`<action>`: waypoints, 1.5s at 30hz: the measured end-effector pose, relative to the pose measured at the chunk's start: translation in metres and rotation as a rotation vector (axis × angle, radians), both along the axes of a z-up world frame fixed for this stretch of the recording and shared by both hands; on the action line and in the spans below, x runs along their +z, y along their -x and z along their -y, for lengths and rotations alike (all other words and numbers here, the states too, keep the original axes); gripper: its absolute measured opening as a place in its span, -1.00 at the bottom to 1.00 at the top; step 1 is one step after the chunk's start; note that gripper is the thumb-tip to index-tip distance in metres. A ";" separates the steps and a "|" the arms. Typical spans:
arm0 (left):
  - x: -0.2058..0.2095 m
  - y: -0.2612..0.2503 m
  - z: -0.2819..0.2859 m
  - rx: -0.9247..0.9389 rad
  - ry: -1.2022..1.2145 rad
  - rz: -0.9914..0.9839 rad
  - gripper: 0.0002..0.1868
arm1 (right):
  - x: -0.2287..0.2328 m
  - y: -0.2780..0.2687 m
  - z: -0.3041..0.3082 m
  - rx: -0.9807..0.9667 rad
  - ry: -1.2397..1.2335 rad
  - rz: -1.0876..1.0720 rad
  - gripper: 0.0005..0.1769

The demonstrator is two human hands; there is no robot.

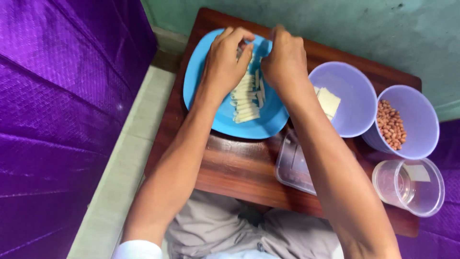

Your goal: A person is manually wrapping individual peanuts in small, square pieces of dough, rolling them into cylindrical shapes on a low wooden table.

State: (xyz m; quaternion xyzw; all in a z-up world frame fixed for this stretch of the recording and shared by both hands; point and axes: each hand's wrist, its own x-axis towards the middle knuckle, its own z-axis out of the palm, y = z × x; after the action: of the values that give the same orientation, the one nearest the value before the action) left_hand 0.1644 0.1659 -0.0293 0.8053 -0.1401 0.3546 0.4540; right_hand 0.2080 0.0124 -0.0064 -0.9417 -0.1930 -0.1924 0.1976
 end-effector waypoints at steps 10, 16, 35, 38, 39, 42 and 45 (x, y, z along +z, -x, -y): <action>-0.013 -0.007 -0.008 0.186 -0.140 -0.011 -0.88 | -0.001 0.003 -0.021 0.038 -0.004 0.031 -0.42; -0.011 -0.004 -0.010 0.180 -0.153 -0.007 -0.88 | -0.005 -0.003 -0.015 0.051 -0.028 0.026 -0.48; 0.023 0.022 0.007 0.007 -0.182 0.048 -0.83 | 0.092 0.095 0.117 0.053 -0.115 0.067 -0.92; 0.036 0.032 0.026 -0.046 -0.170 0.058 -0.82 | 0.073 0.103 0.141 -0.062 -0.161 0.076 -0.83; 0.041 0.035 0.032 -0.075 -0.155 0.058 -0.82 | 0.067 0.103 0.147 -0.105 -0.175 0.077 -0.70; 0.060 0.042 0.055 -0.108 -0.149 0.071 -0.83 | 0.056 0.106 0.149 -0.097 -0.279 0.127 -0.45; 0.080 0.050 0.088 -0.219 -0.154 0.080 -0.88 | 0.059 0.112 0.156 -0.059 -0.405 0.149 -0.43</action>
State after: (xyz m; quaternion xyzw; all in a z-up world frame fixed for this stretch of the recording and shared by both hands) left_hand 0.1143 0.0784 0.0503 0.8029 -0.2717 0.3231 0.4210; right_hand 0.0955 -0.1432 0.0531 -0.8711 -0.1367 -0.3018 0.3624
